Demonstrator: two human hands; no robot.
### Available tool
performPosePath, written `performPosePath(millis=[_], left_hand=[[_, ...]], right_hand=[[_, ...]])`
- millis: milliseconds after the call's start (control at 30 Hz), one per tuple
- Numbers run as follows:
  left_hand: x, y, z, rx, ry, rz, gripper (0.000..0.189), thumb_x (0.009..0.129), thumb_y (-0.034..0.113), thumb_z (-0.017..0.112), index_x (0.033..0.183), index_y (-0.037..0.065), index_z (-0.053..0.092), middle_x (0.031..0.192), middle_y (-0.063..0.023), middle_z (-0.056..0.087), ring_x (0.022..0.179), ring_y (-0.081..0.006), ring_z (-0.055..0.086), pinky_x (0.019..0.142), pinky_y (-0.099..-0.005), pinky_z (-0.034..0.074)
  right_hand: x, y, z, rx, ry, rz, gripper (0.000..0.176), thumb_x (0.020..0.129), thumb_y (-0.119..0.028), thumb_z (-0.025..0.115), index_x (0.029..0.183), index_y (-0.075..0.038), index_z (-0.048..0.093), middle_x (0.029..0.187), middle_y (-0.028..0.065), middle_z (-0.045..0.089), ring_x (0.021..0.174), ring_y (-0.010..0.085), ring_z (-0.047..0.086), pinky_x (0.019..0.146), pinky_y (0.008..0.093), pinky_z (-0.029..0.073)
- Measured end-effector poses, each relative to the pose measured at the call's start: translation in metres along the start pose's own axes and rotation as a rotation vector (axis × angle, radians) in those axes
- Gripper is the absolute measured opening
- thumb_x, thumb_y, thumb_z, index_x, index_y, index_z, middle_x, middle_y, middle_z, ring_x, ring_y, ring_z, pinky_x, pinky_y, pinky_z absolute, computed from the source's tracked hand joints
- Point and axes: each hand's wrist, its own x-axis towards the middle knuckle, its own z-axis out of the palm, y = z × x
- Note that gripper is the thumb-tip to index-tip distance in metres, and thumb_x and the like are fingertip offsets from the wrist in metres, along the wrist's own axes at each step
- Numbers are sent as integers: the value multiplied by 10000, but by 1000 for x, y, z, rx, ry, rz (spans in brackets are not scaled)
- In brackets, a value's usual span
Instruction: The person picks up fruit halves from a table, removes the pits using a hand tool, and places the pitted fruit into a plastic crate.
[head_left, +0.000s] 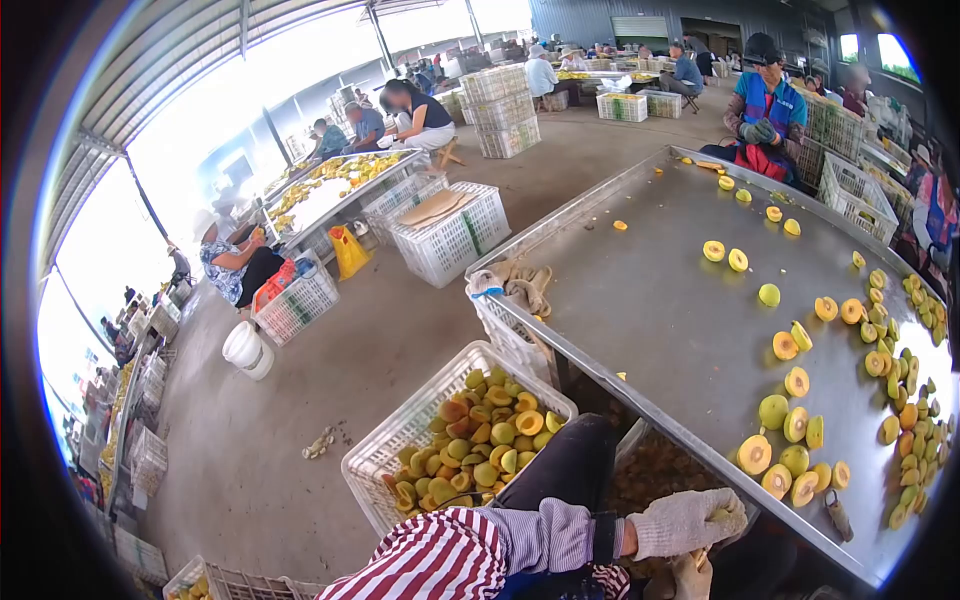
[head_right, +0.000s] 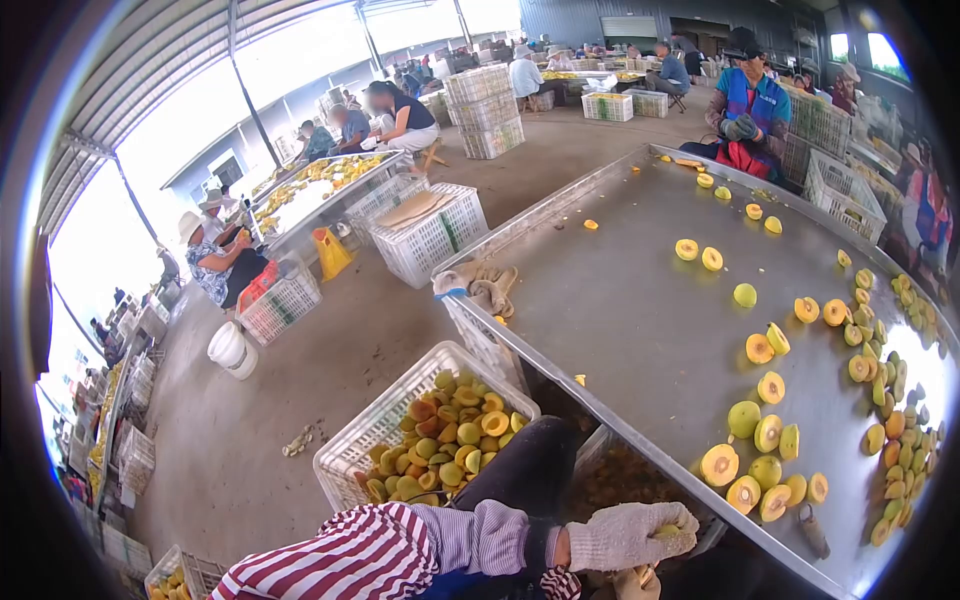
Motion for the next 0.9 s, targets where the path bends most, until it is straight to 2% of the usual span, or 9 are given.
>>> performPosePath(millis=[67,233,500,567,600,700,800,833,900], left_hand=[[-5,0,12,182,265,256,279,973,403,598,1028,138,665,969,-92,695,860,-300,703,732,-411,547],[9,9,1,686,67,215,280,978,378,574,943,115,662,859,-128,675,739,-330,699,632,-474,538],[14,-9,9,484,143,473,220,958,382,601,943,169,654,912,-93,661,726,-338,693,636,-475,536],[19,0,2,638,26,280,272,967,384,582,994,142,704,913,-121,721,831,-350,706,708,-463,556],[28,0,0,629,-66,133,301,964,390,575,985,118,702,912,-132,725,837,-354,703,731,-468,558],[18,7,9,688,66,226,221,946,371,622,1016,179,706,1054,-60,710,832,-283,714,676,-406,563],[15,-7,10,510,164,565,234,932,337,669,1092,170,704,1031,-52,713,837,-273,713,664,-390,564],[17,-10,8,482,161,596,245,933,326,676,1112,160,700,1019,-52,713,837,-277,712,667,-387,564],[21,-13,4,288,23,431,248,983,272,645,1140,85,692,1062,-85,729,926,-260,725,776,-356,581]], right_hand=[[-3,2,-3,-30,15,-12,241,1013,-322,610,1096,-96,596,573,53,532,396,155,474,339,319,354],[-9,6,0,-105,-3,-21,245,1005,-278,580,1151,-83,607,706,84,604,502,180,541,448,338,431],[-2,2,-15,-497,-180,-371,248,993,-160,526,1210,-57,589,893,104,645,696,182,620,647,327,535],[6,17,1,347,133,33,168,931,-162,585,823,-50,523,465,17,375,291,148,362,275,317,305],[3,3,-4,475,-226,125,125,931,-120,559,848,-29,543,456,-11,346,275,120,312,274,296,267],[-5,-5,-7,463,-193,129,151,925,-112,600,824,0,591,539,36,471,374,147,416,365,311,330],[-11,-4,7,326,21,147,143,890,-105,655,834,5,583,498,29,419,328,117,368,338,302,317],[-4,4,11,282,138,62,144,876,-96,670,818,1,582,490,18,417,321,123,357,333,302,304],[-9,-18,3,422,-76,253,134,882,-86,657,817,4,581,483,2,410,319,120,349,332,301,302]])
